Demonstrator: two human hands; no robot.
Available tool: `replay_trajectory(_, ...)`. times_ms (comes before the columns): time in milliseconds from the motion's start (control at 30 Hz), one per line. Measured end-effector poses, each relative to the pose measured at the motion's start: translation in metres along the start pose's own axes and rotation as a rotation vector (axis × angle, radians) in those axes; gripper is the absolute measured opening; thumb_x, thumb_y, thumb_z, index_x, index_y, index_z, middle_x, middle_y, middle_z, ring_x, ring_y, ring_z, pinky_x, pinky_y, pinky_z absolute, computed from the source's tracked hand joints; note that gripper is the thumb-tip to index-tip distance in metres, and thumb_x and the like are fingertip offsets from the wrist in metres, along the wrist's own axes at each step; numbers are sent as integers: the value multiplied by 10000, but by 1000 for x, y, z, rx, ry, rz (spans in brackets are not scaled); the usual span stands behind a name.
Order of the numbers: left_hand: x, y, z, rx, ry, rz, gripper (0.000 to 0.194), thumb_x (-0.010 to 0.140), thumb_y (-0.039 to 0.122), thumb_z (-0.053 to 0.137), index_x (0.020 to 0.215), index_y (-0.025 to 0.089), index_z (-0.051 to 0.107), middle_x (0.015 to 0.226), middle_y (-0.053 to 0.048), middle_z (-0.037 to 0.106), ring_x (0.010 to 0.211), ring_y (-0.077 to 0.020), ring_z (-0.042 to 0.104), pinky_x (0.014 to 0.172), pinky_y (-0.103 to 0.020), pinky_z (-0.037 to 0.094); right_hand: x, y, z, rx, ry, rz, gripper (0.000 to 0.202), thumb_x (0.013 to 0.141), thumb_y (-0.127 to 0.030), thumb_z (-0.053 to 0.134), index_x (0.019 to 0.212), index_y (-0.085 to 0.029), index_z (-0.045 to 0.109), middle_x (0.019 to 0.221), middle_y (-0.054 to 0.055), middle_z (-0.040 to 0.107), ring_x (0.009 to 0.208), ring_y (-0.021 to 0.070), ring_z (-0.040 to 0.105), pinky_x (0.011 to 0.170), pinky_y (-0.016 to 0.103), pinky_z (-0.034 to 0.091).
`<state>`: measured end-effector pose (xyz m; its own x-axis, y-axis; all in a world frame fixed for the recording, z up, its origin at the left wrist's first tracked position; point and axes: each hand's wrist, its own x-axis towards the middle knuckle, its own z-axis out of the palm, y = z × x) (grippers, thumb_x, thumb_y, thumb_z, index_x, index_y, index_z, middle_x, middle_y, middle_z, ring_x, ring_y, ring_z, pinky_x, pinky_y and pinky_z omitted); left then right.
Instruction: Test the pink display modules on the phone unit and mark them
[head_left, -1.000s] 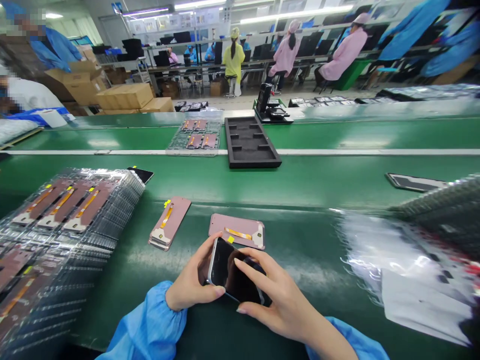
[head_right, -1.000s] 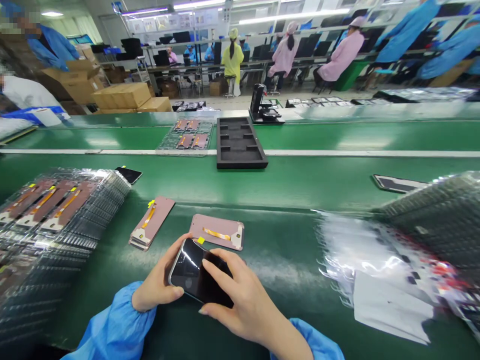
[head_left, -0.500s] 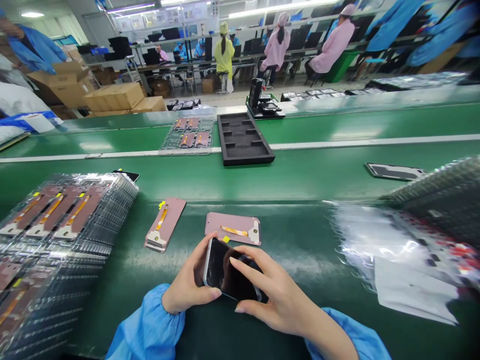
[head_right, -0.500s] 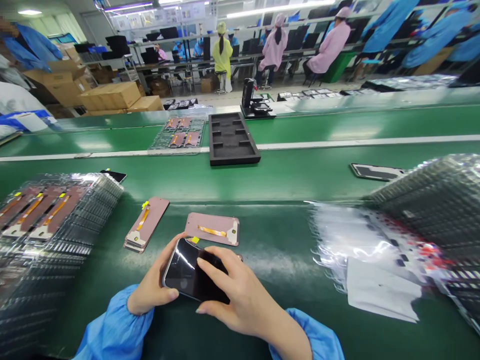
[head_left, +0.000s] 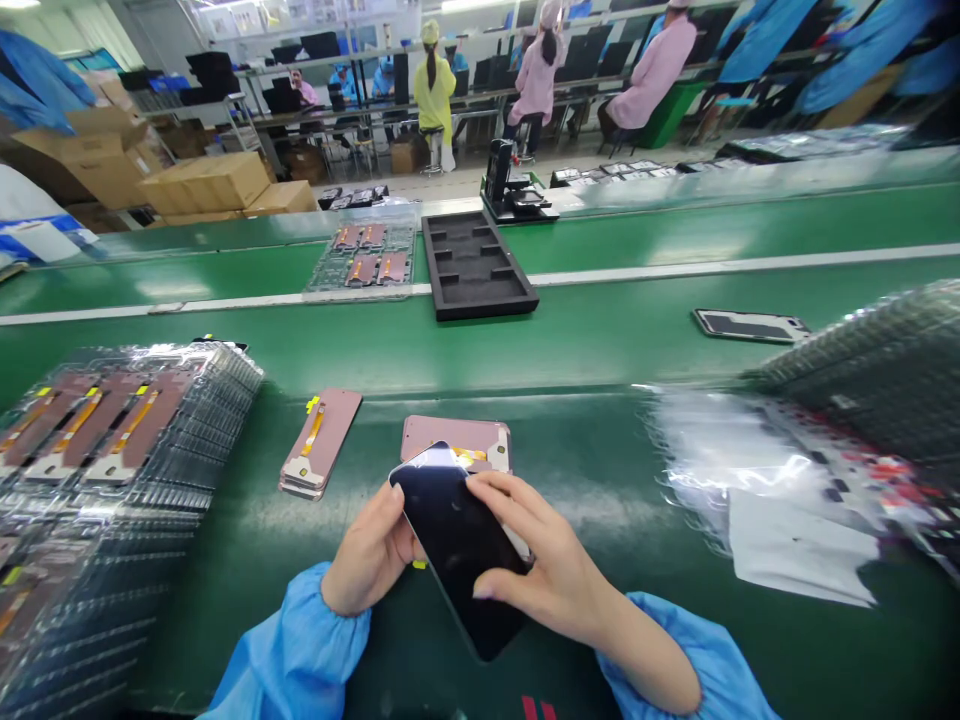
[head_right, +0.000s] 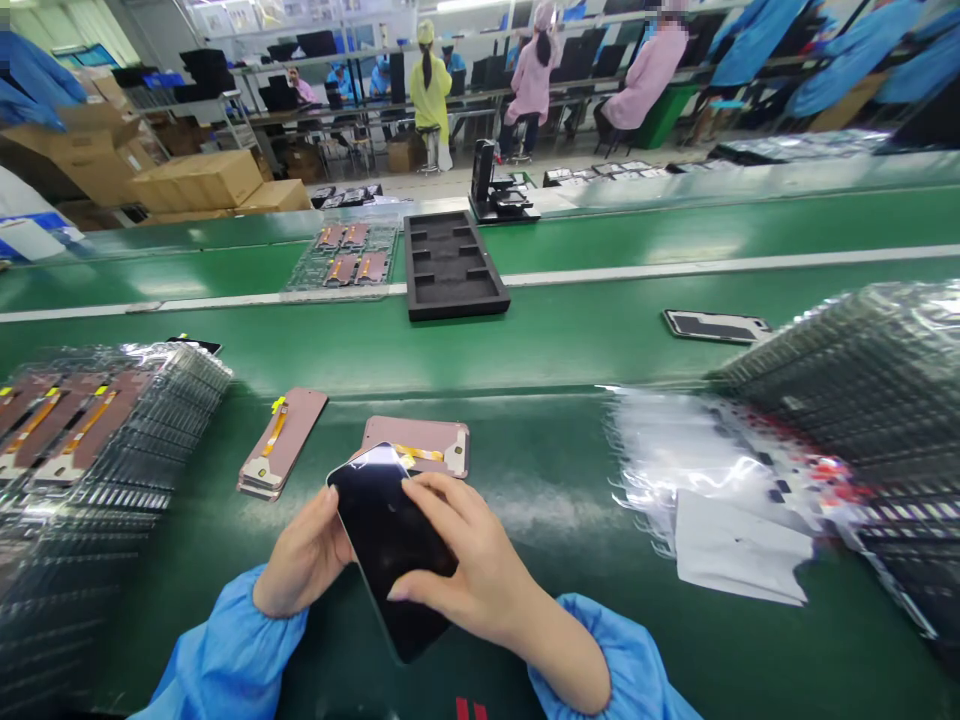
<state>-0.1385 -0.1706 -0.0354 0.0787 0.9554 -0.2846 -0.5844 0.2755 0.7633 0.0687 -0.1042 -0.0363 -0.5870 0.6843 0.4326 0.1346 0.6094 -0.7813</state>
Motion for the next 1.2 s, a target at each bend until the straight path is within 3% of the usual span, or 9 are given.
replay_trajectory(67, 2, 5, 0, -6, 61, -47, 405, 915, 448, 562, 1229, 202, 634, 1117, -97, 710, 945, -233, 690, 798, -342, 574, 1, -1, -2, 243, -33, 248, 543, 947, -560, 499, 1351, -199, 536, 1131, 133, 651, 1010, 260, 627, 857, 403, 523)
replay_trajectory(167, 3, 11, 0, -5, 64, -57, 386, 907, 435, 585, 1190, 182, 657, 1040, -85, 729, 891, -214, 698, 802, -331, 575, 4, -2, -5, 588, -215, 530, 469, 974, -551, 434, 1039, -162, 688, 752, 39, 648, 670, 166, 611, 634, 289, 504)
replay_trajectory(267, 3, 11, -1, 14, 57, -52, 386, 906, 440, 586, 1183, 181, 658, 994, -83, 735, 844, -203, 702, 772, -321, 582, 4, -1, -4, 716, -290, 614, 442, 896, -584, 567, 802, -156, 621, 605, -22, 542, 544, 115, 519, 555, 246, 416)
replay_trajectory(500, 3, 8, 0, 68, 53, -59, 420, 894, 501, 579, 1153, 183, 670, 990, -90, 725, 884, -207, 694, 749, -294, 579, 1, 0, 2, 710, -262, 612, 445, 871, -587, 600, 710, -183, 501, 554, -54, 479, 481, 87, 457, 514, 230, 339)
replay_trajectory(600, 3, 8, 1, 61, -41, -57, 471, 926, 521, 508, 1268, 215, 613, 1053, -99, 703, 891, -195, 679, 709, -277, 573, -1, 2, 3, 707, -167, 611, 434, 872, -576, 606, 709, -184, 514, 567, -45, 488, 492, 94, 462, 514, 234, 353)
replay_trajectory(700, 3, 8, 4, 78, -137, -93, 437, 910, 431, 588, 1300, 236, 601, 1031, -85, 695, 817, -153, 661, 678, -246, 558, -2, 7, 4, 773, -10, 641, 401, 882, -553, 609, 733, -191, 526, 555, -49, 482, 475, 93, 425, 477, 224, 344)
replay_trajectory(833, 4, 6, 6, 160, -90, -143, 381, 850, 356, 691, 1196, 197, 682, 836, -46, 674, 682, -107, 615, 611, -209, 532, -3, 14, 5, 711, 83, 627, 334, 912, -499, 602, 805, -183, 587, 605, -37, 502, 527, 99, 459, 501, 219, 388)
replay_trajectory(1033, 6, 7, 3, 161, 76, -50, 397, 835, 367, 702, 1177, 166, 684, 786, -40, 665, 635, -111, 619, 578, -213, 529, 3, 10, 4, 676, -163, 673, 417, 925, -565, 533, 948, -170, 668, 753, 19, 618, 647, 143, 588, 578, 260, 507)
replay_trajectory(1200, 6, 8, 3, 173, 87, -4, 391, 871, 384, 654, 1210, 190, 653, 832, -47, 681, 693, -135, 644, 630, -249, 552, 4, 4, 4, 720, -283, 647, 497, 876, -537, 632, 1233, -193, 593, 846, 61, 732, 774, 203, 708, 699, 334, 584)
